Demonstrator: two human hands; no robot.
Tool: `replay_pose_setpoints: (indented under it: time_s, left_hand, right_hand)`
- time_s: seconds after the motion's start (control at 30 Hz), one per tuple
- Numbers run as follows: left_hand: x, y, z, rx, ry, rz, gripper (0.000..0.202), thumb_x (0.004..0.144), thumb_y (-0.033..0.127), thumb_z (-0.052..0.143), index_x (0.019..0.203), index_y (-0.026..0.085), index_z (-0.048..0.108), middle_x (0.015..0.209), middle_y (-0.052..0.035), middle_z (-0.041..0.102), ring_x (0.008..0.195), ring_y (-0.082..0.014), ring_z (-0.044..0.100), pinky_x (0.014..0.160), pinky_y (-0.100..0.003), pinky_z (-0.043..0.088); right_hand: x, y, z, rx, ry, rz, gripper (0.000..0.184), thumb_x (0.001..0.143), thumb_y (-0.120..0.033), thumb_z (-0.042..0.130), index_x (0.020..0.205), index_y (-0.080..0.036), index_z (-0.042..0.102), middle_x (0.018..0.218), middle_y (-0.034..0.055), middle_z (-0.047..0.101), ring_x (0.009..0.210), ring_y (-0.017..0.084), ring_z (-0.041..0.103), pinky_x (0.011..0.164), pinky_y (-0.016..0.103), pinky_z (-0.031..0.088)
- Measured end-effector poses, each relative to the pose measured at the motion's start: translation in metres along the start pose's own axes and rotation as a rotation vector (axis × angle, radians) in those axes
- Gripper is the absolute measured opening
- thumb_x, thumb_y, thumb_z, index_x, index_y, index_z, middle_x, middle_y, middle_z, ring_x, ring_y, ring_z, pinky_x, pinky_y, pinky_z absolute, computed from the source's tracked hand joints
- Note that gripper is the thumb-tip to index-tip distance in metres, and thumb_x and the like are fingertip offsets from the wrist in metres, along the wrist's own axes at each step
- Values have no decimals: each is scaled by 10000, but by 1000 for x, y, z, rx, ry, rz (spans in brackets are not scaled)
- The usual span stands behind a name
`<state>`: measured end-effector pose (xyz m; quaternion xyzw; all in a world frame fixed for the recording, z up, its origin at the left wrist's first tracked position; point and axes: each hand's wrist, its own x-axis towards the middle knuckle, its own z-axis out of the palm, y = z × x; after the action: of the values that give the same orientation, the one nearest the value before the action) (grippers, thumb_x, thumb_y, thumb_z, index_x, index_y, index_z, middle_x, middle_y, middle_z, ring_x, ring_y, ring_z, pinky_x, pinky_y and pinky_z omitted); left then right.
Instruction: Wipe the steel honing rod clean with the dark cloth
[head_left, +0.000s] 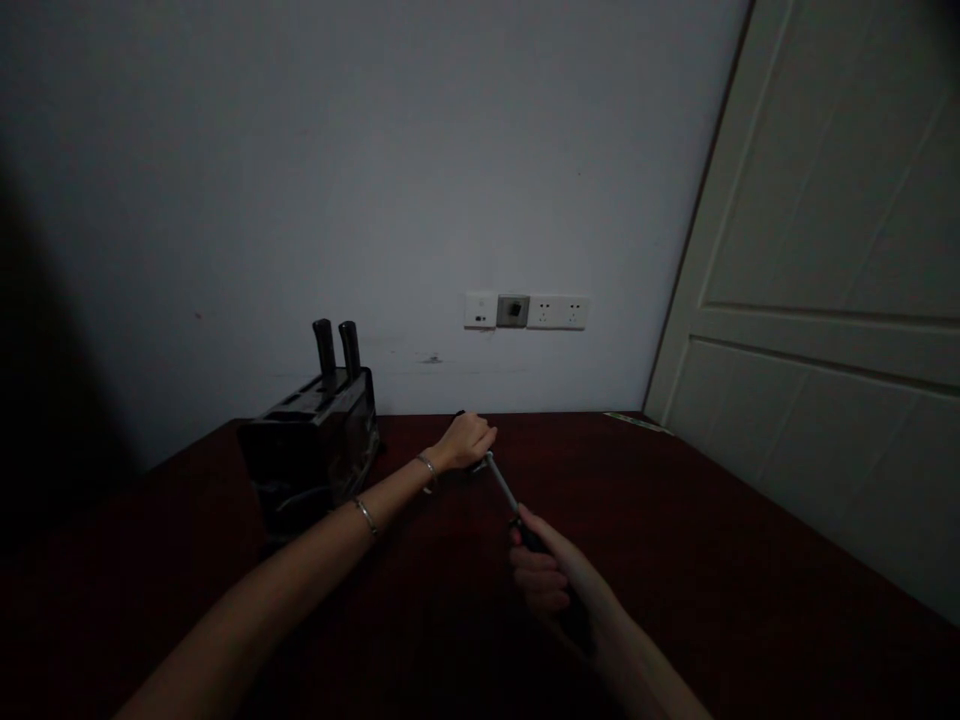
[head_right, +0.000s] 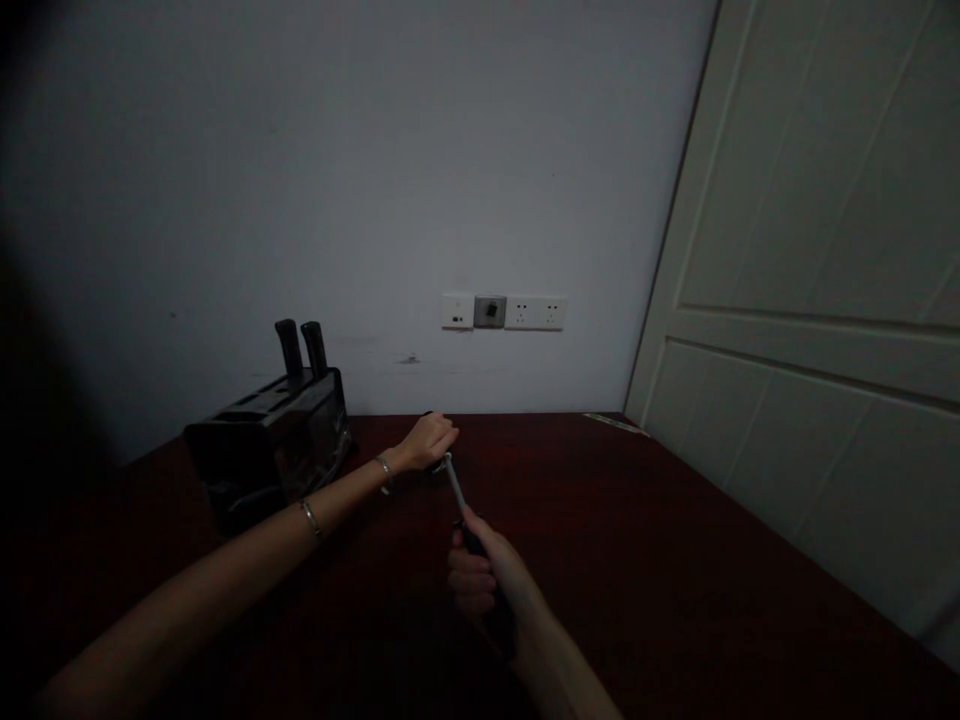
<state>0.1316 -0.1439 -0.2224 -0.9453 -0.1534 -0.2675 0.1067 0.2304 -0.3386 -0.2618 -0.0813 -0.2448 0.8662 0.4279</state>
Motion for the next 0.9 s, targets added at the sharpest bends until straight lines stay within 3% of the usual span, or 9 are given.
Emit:
replay_pose_setpoints:
  time_s: [0.4,0.63,0.9]
  left_hand:
    - [-12,8,-7,17,-19,37,403,856,216,300,545,144,547,572,-79,611,509,-128,476,554,-272,262]
    - [-9,35,-18,-32,-17,83,445,863,225,286,477,153,497,522,-71,582,476,-117,477,542,-276,267]
    - [-14,63,-27,-118,-109,164,441,861,220,309,453,155,465,468,-44,542,440,-105,446,516,-256,278]
  right_hand:
    - [0,-4,0,-84,36,51,271,769,-401,593,702,-154,504,363,-121,362,269,22,159,247,130,145]
    - [-2,0,10,-181,192,-8,309,752,-451,587,686,-163,497,333,-118,361,251,23,215,246,136,134]
    - [3,-3,3,-184,226,31,318,728,-448,611,641,-171,481,298,-119,351,232,33,217,233,149,134]
